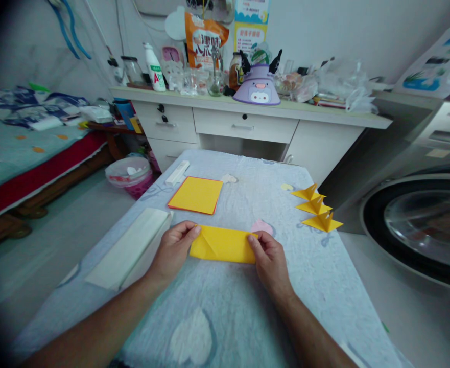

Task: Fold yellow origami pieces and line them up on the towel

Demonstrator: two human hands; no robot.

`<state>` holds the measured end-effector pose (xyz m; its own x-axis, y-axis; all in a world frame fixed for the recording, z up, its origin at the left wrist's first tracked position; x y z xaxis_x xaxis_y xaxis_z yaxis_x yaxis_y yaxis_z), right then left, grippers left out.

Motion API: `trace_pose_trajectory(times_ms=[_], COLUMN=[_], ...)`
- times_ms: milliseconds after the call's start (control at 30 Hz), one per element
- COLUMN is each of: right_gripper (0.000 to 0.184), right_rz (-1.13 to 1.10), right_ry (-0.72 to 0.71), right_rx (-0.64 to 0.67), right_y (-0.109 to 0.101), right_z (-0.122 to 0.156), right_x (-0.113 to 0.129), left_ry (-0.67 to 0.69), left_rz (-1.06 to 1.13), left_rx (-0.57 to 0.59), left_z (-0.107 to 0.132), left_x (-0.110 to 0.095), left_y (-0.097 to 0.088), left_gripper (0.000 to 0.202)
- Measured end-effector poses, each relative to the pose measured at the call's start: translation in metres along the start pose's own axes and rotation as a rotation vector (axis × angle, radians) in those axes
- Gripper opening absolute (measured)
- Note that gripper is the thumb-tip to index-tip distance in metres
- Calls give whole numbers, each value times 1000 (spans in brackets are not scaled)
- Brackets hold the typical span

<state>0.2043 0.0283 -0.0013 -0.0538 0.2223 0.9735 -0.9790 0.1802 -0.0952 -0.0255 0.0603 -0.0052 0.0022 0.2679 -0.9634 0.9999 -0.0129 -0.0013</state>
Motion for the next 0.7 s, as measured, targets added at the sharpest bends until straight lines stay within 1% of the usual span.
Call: trace_pose_trajectory(times_ms=[67, 133, 200, 267, 333, 400, 700], right_gripper=[33, 33, 32, 32, 31, 31, 31], right_rz=[112, 234, 345, 417, 454, 474, 489], right_ry=[-47, -97, -131, -145, -150, -154, -164], right_rx=[-66, -133, -191, -221, -229, -231, -220], right_y=[1, 4, 6, 7, 8, 8, 5], right_z=[2, 5, 8, 11, 12, 11, 8], right_x=[3, 5, 7, 8, 9, 9, 6], left_ry=[-9, 15, 83, 158, 199, 206, 169], left_rz=[-20, -85, -194, -300, -364, -388, -357], left_rx=[-6, -14, -17, -12, -5, -4, 20], left_z=[0, 1, 2, 2, 2, 2, 0], left_x=[-1, -5, -11, -17, -20, -19, -12], left_y=[1, 2, 3, 4, 4, 4, 2], left_gripper=[25, 26, 26, 25, 24, 25, 27])
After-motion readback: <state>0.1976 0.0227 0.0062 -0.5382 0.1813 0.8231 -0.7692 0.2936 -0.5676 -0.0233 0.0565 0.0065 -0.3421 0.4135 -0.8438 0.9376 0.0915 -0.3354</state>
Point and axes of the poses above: each hand's wrist, its own z-axis away from the middle knuckle, its own y-axis out of the palm, x = y × z, the point moved 5 cm from there along -z, towards the middle knuckle, and after that the axes turned 14 degrees about y, right-handed, at the moved point
